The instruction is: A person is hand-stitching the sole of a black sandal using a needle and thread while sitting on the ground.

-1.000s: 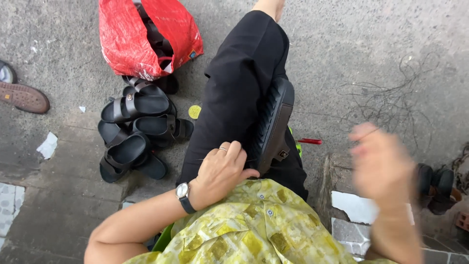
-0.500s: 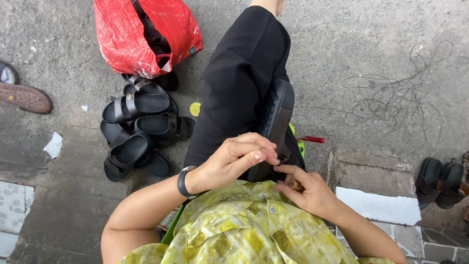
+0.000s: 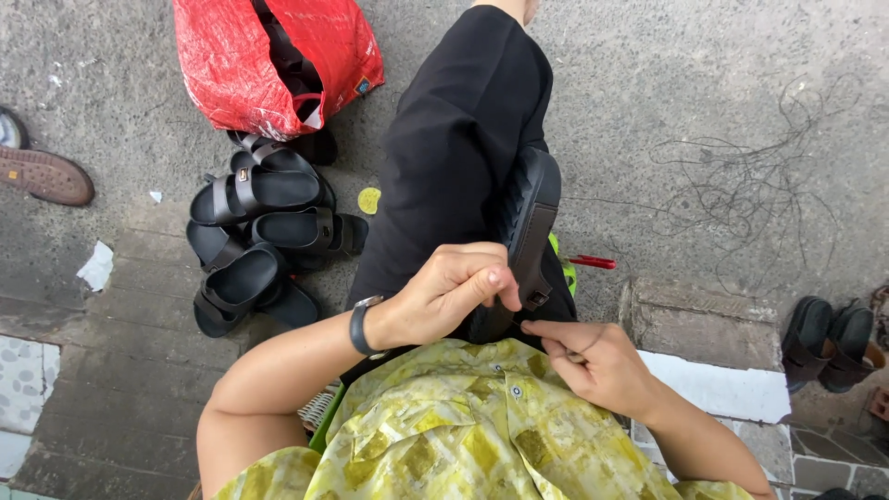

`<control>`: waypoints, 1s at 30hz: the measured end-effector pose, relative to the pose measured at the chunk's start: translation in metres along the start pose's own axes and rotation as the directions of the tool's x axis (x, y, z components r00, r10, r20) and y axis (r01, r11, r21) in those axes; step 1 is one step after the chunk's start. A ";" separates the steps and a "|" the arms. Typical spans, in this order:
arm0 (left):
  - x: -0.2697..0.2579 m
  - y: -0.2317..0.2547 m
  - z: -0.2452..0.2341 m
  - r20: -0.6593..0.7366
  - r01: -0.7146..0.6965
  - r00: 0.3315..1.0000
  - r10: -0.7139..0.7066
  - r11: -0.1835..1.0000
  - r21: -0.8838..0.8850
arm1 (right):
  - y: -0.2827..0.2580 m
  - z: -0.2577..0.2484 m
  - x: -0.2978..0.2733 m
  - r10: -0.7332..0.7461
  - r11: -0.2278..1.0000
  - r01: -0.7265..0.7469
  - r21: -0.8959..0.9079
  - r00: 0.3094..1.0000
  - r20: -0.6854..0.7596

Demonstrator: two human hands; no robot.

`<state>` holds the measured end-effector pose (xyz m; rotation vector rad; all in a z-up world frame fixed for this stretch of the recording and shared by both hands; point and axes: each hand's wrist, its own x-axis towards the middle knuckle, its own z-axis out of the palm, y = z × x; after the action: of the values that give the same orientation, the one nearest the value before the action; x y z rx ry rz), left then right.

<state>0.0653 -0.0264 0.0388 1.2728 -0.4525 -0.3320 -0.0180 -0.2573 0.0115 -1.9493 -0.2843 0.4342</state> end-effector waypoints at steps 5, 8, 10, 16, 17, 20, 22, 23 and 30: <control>0.025 -0.006 -0.006 -0.139 -0.057 0.989 0.060 0.998 0.025 | -0.012 0.004 0.039 -0.104 0.995 0.103 0.013 0.994 0.016; 0.035 0.003 -0.010 -0.188 -0.049 0.981 0.053 0.999 0.023 | 0.006 0.006 0.037 -0.106 0.994 0.105 0.027 0.994 0.025; 0.034 0.019 -0.019 -0.187 -0.023 0.982 0.026 1.000 0.017 | 0.007 0.004 0.032 -0.071 0.997 0.071 0.002 0.997 0.042; 0.012 0.068 -0.035 -0.026 -0.035 0.912 0.410 0.140 0.990 | 0.020 -0.005 0.007 -0.278 0.784 0.288 -0.550 0.955 0.104; 0.005 0.063 -0.028 0.063 -0.180 0.923 0.381 0.281 0.943 | 0.014 -0.003 0.009 -0.323 0.752 0.320 -0.576 0.941 0.101; -0.021 0.028 -0.004 0.174 -0.321 0.932 0.317 0.503 0.802 | 0.001 -0.001 0.015 -0.376 0.697 0.351 -0.625 0.921 0.099; -0.036 0.003 0.004 0.190 -0.318 0.944 0.271 0.584 0.747 | -0.002 0.000 0.019 -0.385 0.675 0.357 -0.645 0.917 0.105; -0.041 -0.007 0.003 0.177 -0.245 0.969 0.174 0.568 0.786 | -0.001 0.000 0.020 -0.410 0.644 0.375 -0.667 0.905 0.113; -0.042 -0.015 0.000 0.150 -0.099 0.988 -0.042 0.575 0.812 | -0.003 0.002 0.022 -0.476 0.528 0.385 -0.757 0.872 0.111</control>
<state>0.0295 -0.0102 0.0184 2.1727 -0.8191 -0.1819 0.0009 -0.2455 0.0096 -2.5994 -1.0004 -0.1904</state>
